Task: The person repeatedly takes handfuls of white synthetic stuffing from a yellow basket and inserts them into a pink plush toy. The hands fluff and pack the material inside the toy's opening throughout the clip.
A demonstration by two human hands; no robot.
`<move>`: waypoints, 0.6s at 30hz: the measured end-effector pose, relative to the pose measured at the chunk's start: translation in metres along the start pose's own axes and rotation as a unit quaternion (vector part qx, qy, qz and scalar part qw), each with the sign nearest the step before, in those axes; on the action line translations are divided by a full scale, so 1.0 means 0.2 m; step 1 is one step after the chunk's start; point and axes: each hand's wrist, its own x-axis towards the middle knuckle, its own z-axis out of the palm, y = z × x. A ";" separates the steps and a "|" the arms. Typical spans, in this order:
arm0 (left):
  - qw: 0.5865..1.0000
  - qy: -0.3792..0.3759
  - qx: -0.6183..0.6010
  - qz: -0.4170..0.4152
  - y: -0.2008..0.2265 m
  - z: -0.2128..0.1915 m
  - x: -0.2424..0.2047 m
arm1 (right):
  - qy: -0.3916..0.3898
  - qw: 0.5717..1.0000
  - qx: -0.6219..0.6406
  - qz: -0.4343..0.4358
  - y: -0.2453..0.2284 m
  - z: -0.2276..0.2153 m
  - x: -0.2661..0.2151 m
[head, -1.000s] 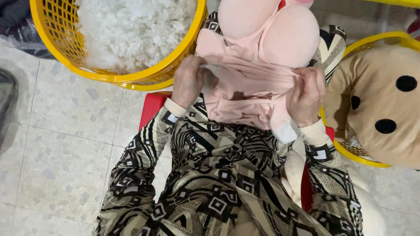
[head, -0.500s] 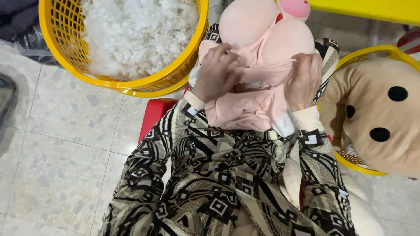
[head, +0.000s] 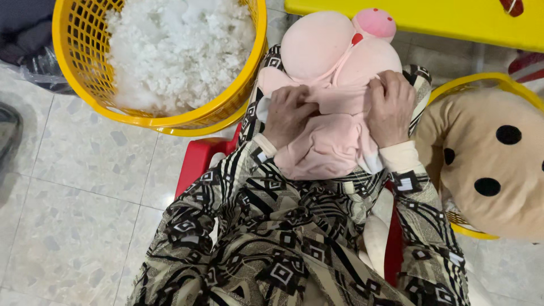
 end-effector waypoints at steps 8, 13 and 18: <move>0.989 -0.113 0.058 -0.079 0.10 0.10 -0.16 | -0.151 0.974 0.045 -0.161 -0.25 -0.03 0.04; 0.945 -0.223 0.188 0.144 0.02 0.18 -0.25 | -0.131 0.988 0.014 -0.076 -0.20 -0.02 0.12; 0.907 -0.365 0.177 0.113 0.04 0.07 -0.29 | -0.115 0.991 0.068 -0.019 -0.15 0.01 0.13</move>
